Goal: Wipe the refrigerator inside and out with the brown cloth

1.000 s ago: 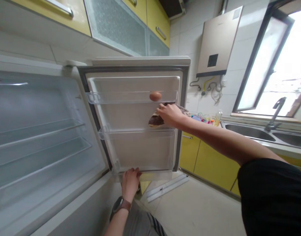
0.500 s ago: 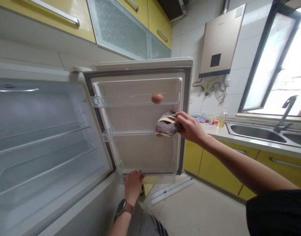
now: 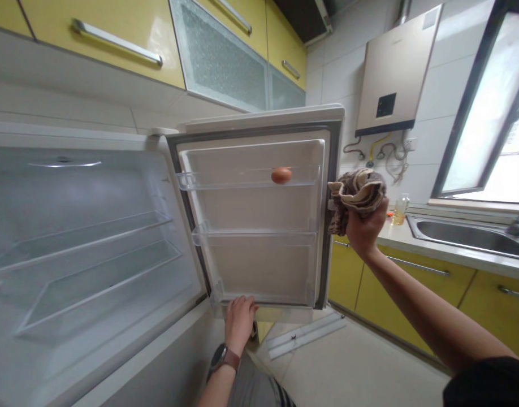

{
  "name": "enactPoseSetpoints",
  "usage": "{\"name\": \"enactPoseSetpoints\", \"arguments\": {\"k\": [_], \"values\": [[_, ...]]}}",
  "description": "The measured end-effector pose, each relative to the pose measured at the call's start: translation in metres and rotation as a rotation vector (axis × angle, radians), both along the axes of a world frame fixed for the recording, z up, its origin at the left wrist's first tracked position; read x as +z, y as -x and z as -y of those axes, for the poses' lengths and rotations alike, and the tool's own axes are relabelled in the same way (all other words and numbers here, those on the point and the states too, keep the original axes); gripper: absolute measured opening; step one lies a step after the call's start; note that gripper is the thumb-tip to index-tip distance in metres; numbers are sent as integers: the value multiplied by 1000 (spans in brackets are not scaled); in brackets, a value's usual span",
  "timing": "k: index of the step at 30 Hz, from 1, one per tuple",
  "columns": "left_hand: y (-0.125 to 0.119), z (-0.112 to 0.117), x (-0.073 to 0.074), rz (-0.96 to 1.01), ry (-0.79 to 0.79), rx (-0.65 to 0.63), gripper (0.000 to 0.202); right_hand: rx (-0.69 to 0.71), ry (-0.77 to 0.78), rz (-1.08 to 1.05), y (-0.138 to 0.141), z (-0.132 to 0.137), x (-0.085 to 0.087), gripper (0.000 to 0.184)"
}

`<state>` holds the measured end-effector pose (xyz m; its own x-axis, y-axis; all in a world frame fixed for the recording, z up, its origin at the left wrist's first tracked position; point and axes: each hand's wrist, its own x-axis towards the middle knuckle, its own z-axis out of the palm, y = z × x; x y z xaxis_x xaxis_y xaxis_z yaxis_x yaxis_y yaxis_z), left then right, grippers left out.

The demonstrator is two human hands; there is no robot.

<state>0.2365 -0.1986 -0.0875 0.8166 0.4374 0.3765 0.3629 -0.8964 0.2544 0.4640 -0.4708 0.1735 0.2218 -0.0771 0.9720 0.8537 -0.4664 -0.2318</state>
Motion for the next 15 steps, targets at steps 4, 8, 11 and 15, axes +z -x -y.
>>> {"name": "enactPoseSetpoints", "arguments": {"k": [4,8,11,15], "values": [[2,0,1,-19,-9,-7,21,65,-83,-48,3,-23,3,22],[2,0,0,-22,-5,4,22,103,-138,-7,8,-45,20,19],[0,0,-1,-16,-15,8,22,137,-197,-26,-1,-50,46,31],[-3,-1,-3,-17,-29,16,23,11,-109,32,-27,-47,93,47]]}}
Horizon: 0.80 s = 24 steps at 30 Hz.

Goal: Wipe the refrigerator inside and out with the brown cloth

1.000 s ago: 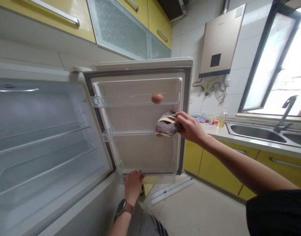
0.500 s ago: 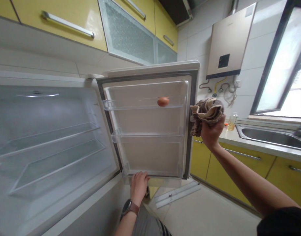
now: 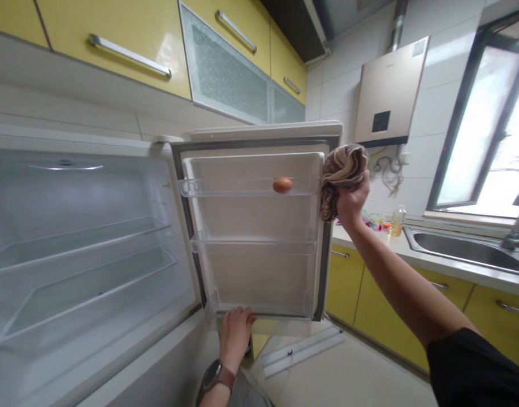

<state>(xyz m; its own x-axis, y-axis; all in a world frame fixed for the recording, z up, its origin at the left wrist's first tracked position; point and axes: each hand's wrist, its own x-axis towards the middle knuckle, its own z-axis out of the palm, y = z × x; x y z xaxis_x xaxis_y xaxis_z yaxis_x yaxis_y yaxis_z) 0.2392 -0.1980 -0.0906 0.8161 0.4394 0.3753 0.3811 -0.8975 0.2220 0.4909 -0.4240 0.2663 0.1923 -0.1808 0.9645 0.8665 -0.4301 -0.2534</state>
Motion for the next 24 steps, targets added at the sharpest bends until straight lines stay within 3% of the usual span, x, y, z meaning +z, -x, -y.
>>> {"name": "enactPoseSetpoints", "arguments": {"k": [2,4,6,8,11,14,17,24], "values": [[-1,-1,-1,-14,2,6,25,-101,145,63,-16,1,25,52],[-1,-2,-2,-28,4,7,26,-90,233,130,-32,0,50,54],[-2,-3,-3,-40,1,4,28,103,178,201,-47,-3,71,51],[-2,-4,-4,-45,-6,3,30,400,28,260,-58,-5,83,45],[-4,-4,-6,-48,-26,3,32,753,-128,251,-63,-4,79,45],[-6,-5,-7,-26,-27,-7,29,882,-199,146,-57,-1,51,53],[-5,-3,-6,20,-8,-20,27,889,-265,42,-49,0,7,57],[-1,4,0,73,13,-35,19,718,-355,-62,-38,-2,-130,64]]}}
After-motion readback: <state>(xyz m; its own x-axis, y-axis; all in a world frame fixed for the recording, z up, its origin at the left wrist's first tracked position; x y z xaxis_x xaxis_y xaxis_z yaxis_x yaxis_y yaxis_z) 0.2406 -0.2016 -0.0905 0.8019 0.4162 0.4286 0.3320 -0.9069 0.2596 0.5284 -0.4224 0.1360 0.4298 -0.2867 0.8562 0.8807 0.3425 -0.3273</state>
